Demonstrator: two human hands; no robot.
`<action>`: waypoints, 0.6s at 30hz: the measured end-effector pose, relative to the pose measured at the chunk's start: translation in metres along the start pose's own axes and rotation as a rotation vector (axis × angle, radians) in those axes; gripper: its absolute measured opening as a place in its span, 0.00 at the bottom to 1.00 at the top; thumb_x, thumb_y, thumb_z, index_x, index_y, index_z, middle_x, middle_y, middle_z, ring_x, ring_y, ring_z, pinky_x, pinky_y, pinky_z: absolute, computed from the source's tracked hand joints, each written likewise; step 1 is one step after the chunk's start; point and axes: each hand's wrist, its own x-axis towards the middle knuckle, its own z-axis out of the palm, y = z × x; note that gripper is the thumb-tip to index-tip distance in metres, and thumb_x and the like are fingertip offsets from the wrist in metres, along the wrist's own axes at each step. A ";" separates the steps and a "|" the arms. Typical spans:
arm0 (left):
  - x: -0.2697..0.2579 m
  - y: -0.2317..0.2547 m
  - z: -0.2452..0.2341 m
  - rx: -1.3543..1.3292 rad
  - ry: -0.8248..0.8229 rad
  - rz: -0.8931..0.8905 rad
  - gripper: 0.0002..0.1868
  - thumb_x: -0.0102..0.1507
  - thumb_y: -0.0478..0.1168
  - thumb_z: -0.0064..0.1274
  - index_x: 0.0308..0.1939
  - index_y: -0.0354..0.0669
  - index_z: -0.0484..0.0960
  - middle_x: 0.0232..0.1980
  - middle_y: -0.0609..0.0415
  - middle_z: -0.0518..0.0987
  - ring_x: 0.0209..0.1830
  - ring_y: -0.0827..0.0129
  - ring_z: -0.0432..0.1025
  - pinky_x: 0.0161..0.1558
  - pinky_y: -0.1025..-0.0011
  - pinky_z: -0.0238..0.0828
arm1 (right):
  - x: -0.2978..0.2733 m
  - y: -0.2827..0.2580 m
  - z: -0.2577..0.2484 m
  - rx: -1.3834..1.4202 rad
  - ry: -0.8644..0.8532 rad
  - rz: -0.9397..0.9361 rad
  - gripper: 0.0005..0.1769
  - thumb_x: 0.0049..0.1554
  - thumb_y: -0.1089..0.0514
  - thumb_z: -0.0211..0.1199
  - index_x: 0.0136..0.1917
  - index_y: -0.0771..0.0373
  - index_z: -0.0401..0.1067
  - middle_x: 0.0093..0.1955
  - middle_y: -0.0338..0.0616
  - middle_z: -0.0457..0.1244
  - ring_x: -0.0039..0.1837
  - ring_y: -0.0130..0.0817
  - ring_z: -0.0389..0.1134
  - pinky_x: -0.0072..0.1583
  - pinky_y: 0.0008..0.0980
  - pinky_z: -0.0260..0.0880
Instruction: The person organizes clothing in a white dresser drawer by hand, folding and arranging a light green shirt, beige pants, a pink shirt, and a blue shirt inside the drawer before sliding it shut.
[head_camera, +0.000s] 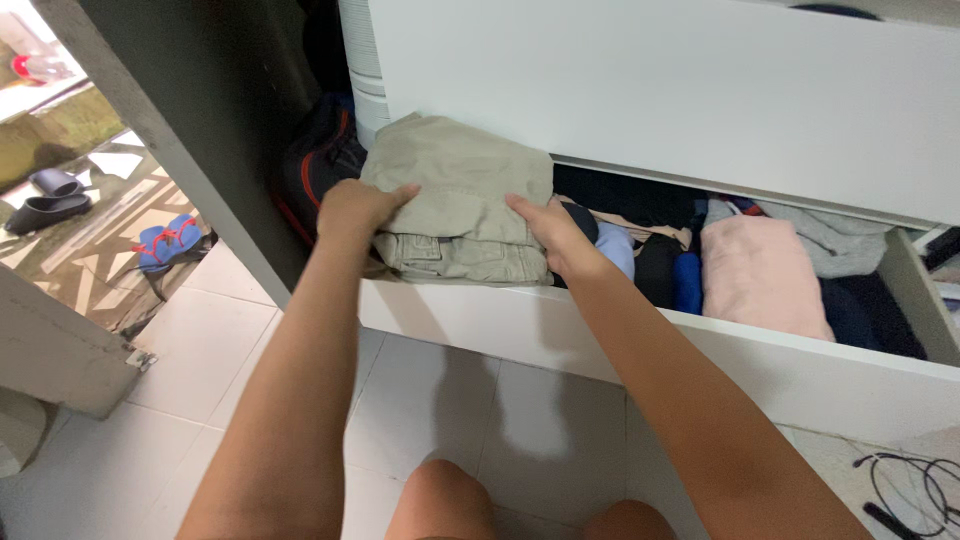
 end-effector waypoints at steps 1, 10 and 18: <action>0.001 -0.005 -0.005 -0.106 -0.030 0.022 0.49 0.52 0.65 0.66 0.62 0.23 0.81 0.62 0.33 0.83 0.60 0.47 0.80 0.60 0.56 0.77 | -0.005 -0.008 -0.003 0.001 -0.026 0.012 0.36 0.55 0.53 0.68 0.70 0.70 0.60 0.66 0.55 0.65 0.66 0.49 0.70 0.60 0.48 0.77; -0.032 0.029 -0.041 -0.808 -0.439 0.337 0.33 0.51 0.42 0.61 0.59 0.30 0.77 0.55 0.43 0.82 0.53 0.55 0.79 0.52 0.62 0.80 | -0.013 -0.018 -0.040 0.157 -0.157 0.167 0.30 0.56 0.43 0.64 0.68 0.57 0.71 0.67 0.49 0.67 0.66 0.44 0.70 0.64 0.50 0.73; -0.044 0.117 0.025 -0.390 -0.125 0.515 0.51 0.53 0.50 0.62 0.73 0.35 0.53 0.61 0.32 0.74 0.58 0.46 0.74 0.59 0.60 0.74 | -0.098 -0.074 -0.151 0.287 0.054 -0.313 0.36 0.57 0.33 0.52 0.70 0.54 0.69 0.77 0.49 0.58 0.73 0.45 0.61 0.70 0.52 0.61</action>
